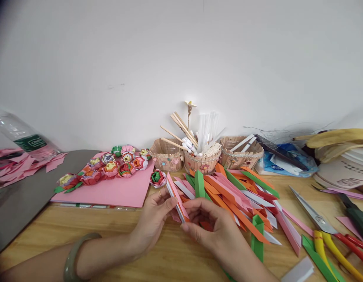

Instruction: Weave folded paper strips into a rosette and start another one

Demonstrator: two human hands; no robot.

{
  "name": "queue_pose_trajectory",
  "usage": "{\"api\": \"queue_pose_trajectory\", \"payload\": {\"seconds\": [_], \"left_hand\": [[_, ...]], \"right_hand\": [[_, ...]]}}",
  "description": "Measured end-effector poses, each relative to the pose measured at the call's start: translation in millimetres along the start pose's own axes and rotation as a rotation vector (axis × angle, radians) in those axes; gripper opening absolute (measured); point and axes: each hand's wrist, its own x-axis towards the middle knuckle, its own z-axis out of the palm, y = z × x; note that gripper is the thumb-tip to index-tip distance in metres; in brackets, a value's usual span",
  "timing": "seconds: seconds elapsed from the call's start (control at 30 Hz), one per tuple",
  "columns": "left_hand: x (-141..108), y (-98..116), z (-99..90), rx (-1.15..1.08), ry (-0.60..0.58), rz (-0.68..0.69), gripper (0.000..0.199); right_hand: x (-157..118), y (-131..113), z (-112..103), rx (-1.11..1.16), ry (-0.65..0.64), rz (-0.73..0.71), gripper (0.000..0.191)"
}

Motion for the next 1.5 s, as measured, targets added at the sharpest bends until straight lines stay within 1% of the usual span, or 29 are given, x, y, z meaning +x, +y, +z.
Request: {"api": "queue_pose_trajectory", "payload": {"seconds": [0.13,0.4,0.53,0.63,0.67,0.73,0.8,0.83,0.9,0.97,1.07,1.2,1.27,1.33,1.4,1.47,1.5], "left_hand": [[-0.2,1.8,1.0,-0.07,-0.02,-0.039,0.019],[-0.2,0.1,1.7,-0.086,-0.057,-0.062,0.023],[-0.5,0.1,1.2,-0.061,-0.036,-0.06,0.022],[-0.2,-0.4,0.3,-0.033,-0.03,-0.063,0.019],[0.1,-0.9,-0.1,-0.021,-0.024,-0.066,0.018],[1.1,-1.9,-0.9,0.006,-0.01,-0.076,0.019],[2.3,-2.5,-1.3,0.034,0.001,-0.076,0.02],[2.8,-2.5,-1.2,0.043,0.001,-0.073,0.021],[3.4,-1.8,-0.7,0.049,-0.004,-0.055,0.02],[3.2,-0.8,-0.1,0.045,-0.007,-0.041,0.018],[2.3,-0.4,0.2,0.053,-0.015,-0.042,0.017],[2.0,-2.5,-0.9,0.08,-0.015,-0.053,0.016],[2.5,-3.5,-1.9,0.095,-0.006,-0.06,0.018],[3.1,-4.2,-3.1,0.122,0.002,-0.067,0.02],[3.2,-4.6,-4.1,0.146,0.002,-0.074,0.022],[2.7,-4.8,-4.6,0.151,-0.015,-0.081,0.024],[2.4,-4.9,-4.7,0.148,-0.03,-0.081,0.026]], "right_hand": [[-0.4,2.2,-2.9,-0.086,-0.066,-0.081,0.022],[1.8,8.2,-4.3,-0.216,0.003,-0.131,0.015],[1.8,7.9,-3.5,-0.236,0.043,-0.136,0.015],[2.1,6.3,-6.9,-0.309,0.048,-0.143,0.016],[2.5,6.2,-9.2,-0.355,0.08,-0.144,0.018],[4.3,7.6,-14.7,-0.494,0.217,-0.168,0.021],[7.3,11.2,-19.2,-0.699,0.379,-0.227,0.024],[9.2,13.5,-20.3,-0.816,0.432,-0.261,0.024],[13.1,18.2,-19.2,-1.037,0.476,-0.297,0.024],[16.7,21.8,-14.9,-1.201,0.488,-0.299,0.024],[20.8,24.4,-8.6,-1.292,0.491,-0.286,0.019],[21.7,23.5,-12.7,-1.246,0.49,-0.26,0.012],[20.2,20.5,-19.2,-1.142,0.495,-0.236,0.011],[18.0,14.9,-25.2,-0.907,0.492,-0.2,0.014],[16.0,7.6,-28.0,-0.56,0.452,-0.163,0.02],[14.2,0.8,-26.5,-0.235,0.359,-0.109,0.027],[13.5,-1.6,-24.2,-0.115,0.306,-0.069,0.029]]}}
